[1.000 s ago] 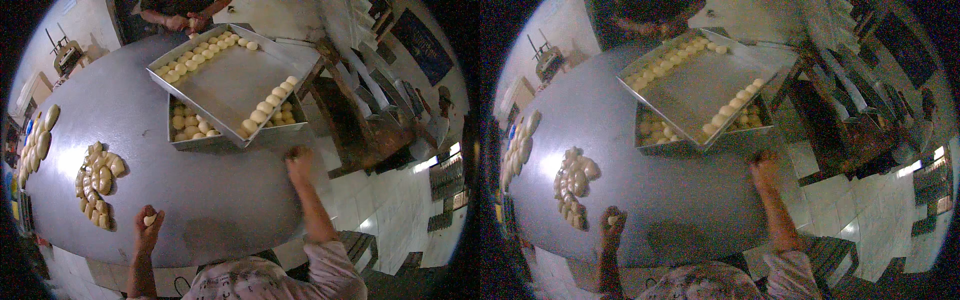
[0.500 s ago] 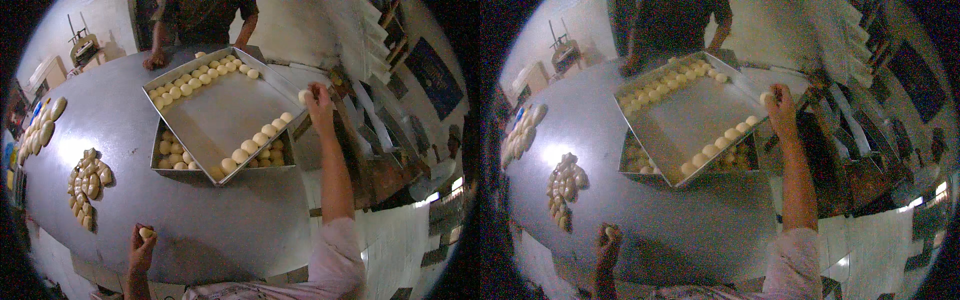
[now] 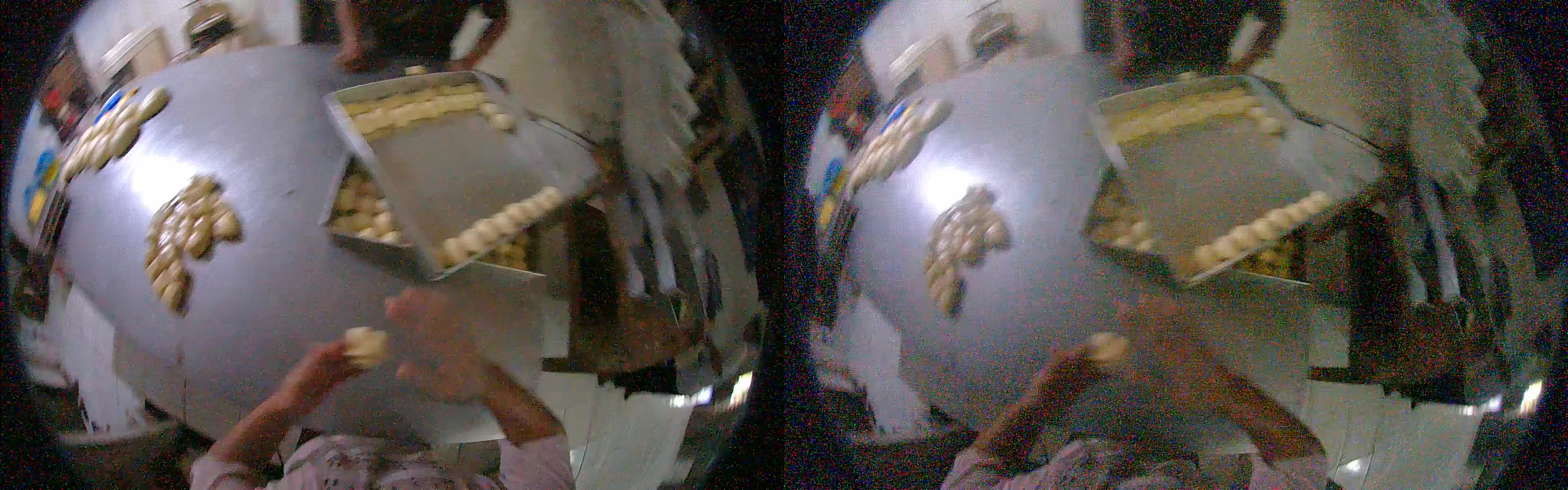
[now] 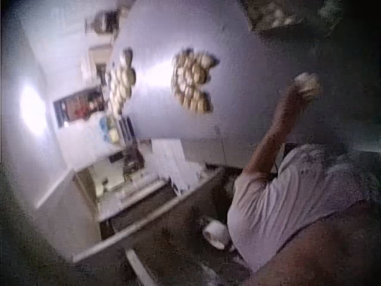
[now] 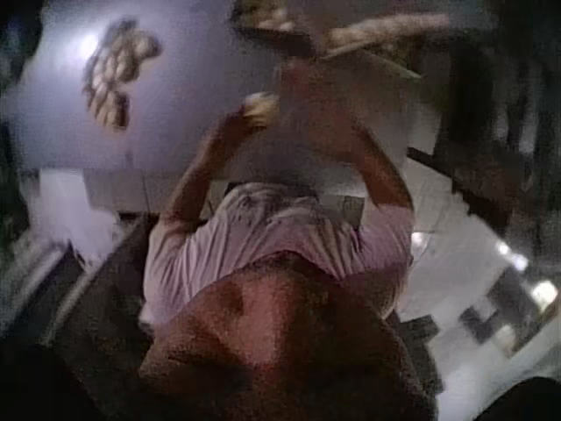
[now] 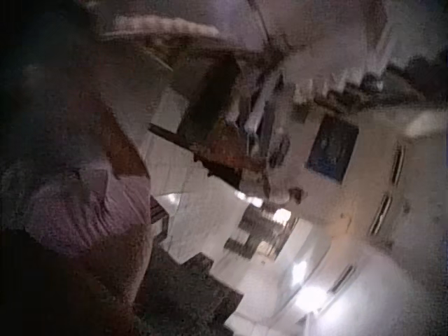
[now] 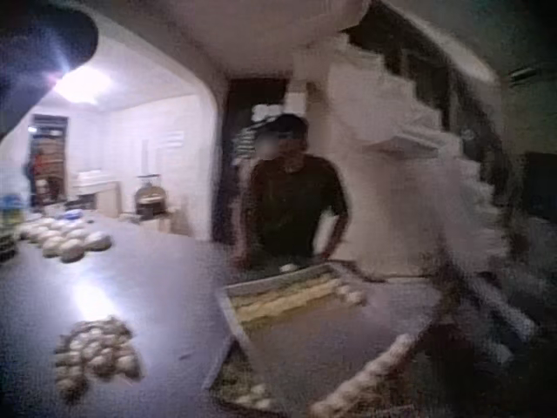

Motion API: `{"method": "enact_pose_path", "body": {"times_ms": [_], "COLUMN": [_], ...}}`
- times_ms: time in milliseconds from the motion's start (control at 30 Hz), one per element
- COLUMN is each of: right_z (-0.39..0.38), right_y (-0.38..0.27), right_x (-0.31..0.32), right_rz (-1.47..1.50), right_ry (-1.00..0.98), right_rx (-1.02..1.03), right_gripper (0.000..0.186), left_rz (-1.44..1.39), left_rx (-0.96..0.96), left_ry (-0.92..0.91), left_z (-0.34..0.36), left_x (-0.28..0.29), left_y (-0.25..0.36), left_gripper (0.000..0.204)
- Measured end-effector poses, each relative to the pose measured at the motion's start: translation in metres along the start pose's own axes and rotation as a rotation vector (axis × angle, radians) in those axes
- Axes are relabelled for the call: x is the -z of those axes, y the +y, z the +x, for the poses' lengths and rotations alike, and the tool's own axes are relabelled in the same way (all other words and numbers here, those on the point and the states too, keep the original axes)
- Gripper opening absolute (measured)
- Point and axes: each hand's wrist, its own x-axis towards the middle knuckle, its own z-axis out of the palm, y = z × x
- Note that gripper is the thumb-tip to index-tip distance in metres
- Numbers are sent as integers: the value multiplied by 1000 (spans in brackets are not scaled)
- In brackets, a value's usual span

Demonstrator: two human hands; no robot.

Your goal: The person shapes small pieces of dough by hand and places them in rows inside a rectangular metal baking pan on a stainless steel table.

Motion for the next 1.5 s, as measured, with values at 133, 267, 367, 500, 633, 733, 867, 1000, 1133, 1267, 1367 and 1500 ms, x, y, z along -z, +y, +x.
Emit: {"method": "enact_pose_path", "body": {"times_ms": [133,267,367,500,633,733,867,1000,1133,1267,1367,1500], "right_z": [-62,-138,-94,-52,-136,-114,-48,-105,-89,-104,-141,-126], "right_y": [-41,-33,2,-6,6,76,64,44,78,43,103,110], "right_x": [-58,-82,-84,-117,-105,-68,-75,-61,-25,-44,-17,-15], "right_rz": [505,-369,-681,-343,-278,-403,-310,-423,-351,-408,-406,-436], "right_ry": [-148,-187,-42,288,243,547,465,441,470,418,402,289], "right_rx": [-631,-476,-508,-648,-438,-866,-778,-446,-880,-363,-751,-634], "right_gripper": [37,40,40,28,28,35,24,19,18,21,25,27], "left_rz": [885,1601,1594,1973,2146,1873,1164,833,580,612,591,498], "left_rx": [-213,-636,-848,-497,-547,-437,-320,-557,-397,-381,-387,-254], "left_ry": [54,911,1251,1308,1160,1017,548,490,352,397,409,285], "left_z": [-28,-65,-100,-101,-109,-105,-99,-88,-43,-17,2,9], "left_x": [41,181,220,245,254,241,109,64,45,49,48,-35], "left_y": [21,70,121,120,123,125,108,95,70,55,40,42], "left_gripper": [34,33,43,48,40,30,18,10,15,25,22,24]}}
